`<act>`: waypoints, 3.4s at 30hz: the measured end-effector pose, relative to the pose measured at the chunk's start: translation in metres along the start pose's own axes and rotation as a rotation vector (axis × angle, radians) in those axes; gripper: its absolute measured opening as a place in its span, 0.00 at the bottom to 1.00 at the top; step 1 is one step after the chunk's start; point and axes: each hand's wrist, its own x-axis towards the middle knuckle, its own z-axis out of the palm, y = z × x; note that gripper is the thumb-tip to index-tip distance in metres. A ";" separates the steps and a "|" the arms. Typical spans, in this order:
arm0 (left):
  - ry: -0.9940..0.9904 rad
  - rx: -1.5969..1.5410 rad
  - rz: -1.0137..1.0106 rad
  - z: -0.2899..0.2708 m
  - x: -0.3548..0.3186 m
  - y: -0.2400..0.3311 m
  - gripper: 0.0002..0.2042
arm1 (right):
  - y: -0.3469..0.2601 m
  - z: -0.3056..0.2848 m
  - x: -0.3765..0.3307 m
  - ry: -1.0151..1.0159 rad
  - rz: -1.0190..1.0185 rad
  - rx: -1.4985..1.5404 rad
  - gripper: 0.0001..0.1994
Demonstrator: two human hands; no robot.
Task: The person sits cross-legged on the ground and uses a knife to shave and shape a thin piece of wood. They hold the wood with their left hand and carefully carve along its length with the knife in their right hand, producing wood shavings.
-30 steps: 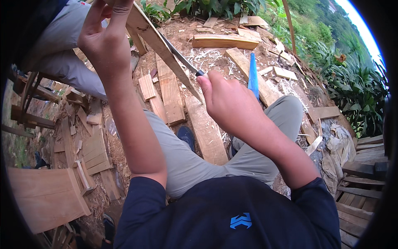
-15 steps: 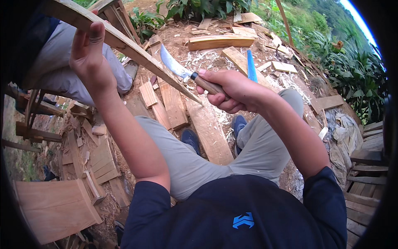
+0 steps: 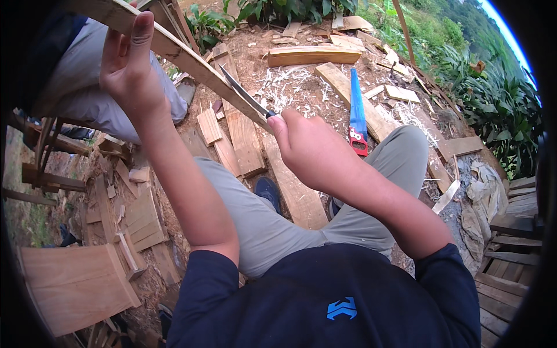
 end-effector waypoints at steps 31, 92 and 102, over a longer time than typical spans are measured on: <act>0.024 -0.025 0.064 0.018 -0.004 0.003 0.22 | 0.017 0.017 0.018 0.145 -0.024 -0.118 0.20; 0.016 0.066 0.015 -0.002 -0.004 0.005 0.27 | -0.005 -0.015 0.013 0.360 -0.227 0.077 0.19; 0.038 0.032 0.004 0.007 -0.008 0.013 0.23 | -0.010 -0.021 0.013 0.441 -0.340 -0.082 0.16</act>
